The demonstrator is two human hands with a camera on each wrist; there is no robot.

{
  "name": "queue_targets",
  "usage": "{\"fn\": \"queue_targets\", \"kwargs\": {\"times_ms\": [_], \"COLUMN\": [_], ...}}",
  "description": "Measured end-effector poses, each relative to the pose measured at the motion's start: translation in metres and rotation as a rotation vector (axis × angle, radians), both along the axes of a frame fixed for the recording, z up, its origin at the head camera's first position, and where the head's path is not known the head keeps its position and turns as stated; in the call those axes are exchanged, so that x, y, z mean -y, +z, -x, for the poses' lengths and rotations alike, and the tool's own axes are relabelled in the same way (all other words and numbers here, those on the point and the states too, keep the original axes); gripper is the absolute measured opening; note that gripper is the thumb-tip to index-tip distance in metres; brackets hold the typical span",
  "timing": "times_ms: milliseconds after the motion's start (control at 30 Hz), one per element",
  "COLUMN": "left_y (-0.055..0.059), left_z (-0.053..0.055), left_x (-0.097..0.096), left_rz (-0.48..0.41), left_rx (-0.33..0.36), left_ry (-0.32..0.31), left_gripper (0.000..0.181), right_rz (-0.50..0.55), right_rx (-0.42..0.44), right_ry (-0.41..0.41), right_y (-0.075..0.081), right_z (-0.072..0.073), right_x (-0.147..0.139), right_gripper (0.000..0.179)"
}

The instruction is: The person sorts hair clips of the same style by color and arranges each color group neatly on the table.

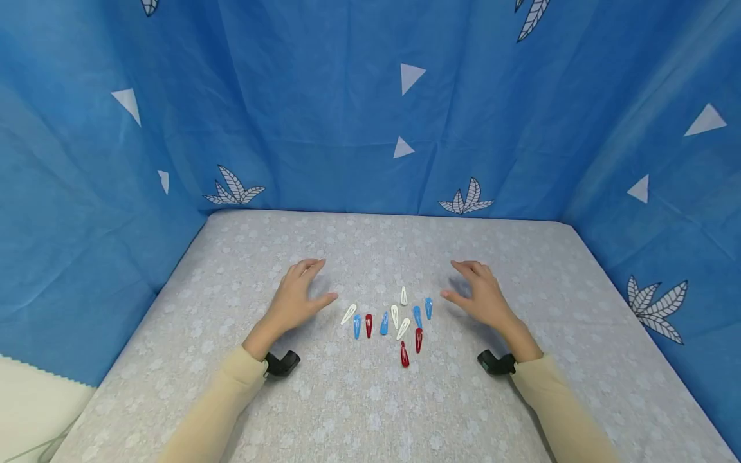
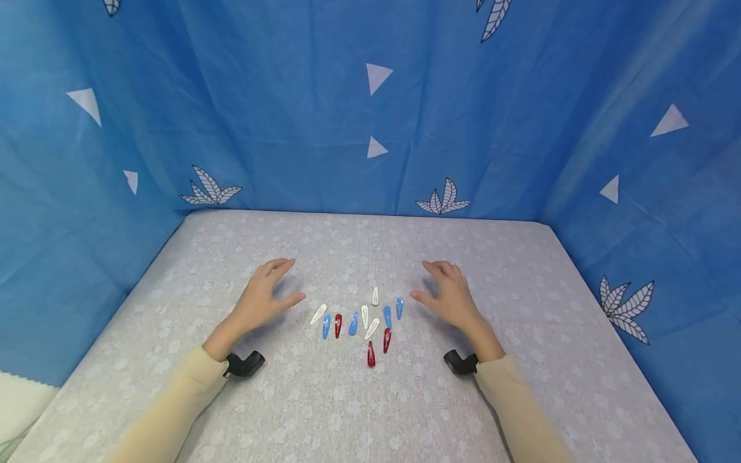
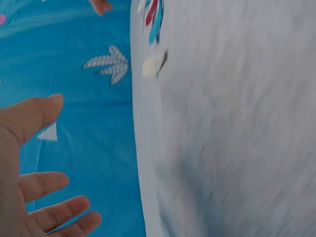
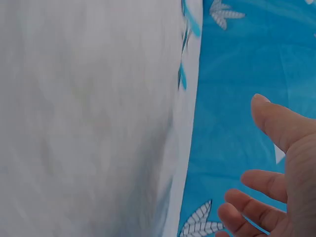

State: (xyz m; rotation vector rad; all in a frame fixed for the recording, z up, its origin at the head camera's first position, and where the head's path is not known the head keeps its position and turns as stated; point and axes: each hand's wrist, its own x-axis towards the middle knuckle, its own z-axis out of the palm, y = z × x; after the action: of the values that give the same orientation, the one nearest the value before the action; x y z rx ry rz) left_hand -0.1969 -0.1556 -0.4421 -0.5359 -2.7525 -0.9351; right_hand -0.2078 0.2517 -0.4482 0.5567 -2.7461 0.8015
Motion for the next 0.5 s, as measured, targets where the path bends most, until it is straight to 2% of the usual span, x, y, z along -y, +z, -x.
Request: {"fn": "queue_targets", "kwargs": {"times_ms": [267, 500], "left_y": [-0.009, -0.02], "left_z": [-0.021, -0.032], "left_x": [-0.02, -0.034], "left_rz": [-0.059, -0.133], "left_rx": [-0.038, 0.034], "left_ry": [-0.089, -0.14], "left_gripper": [0.069, 0.059], "right_rz": [0.113, 0.167], "right_rx": [0.085, 0.11], "right_ry": [0.06, 0.108], "right_y": [-0.005, -0.015], "right_z": [-0.008, -0.013], "right_x": [0.01, 0.014], "right_gripper": [0.065, 0.06]}}
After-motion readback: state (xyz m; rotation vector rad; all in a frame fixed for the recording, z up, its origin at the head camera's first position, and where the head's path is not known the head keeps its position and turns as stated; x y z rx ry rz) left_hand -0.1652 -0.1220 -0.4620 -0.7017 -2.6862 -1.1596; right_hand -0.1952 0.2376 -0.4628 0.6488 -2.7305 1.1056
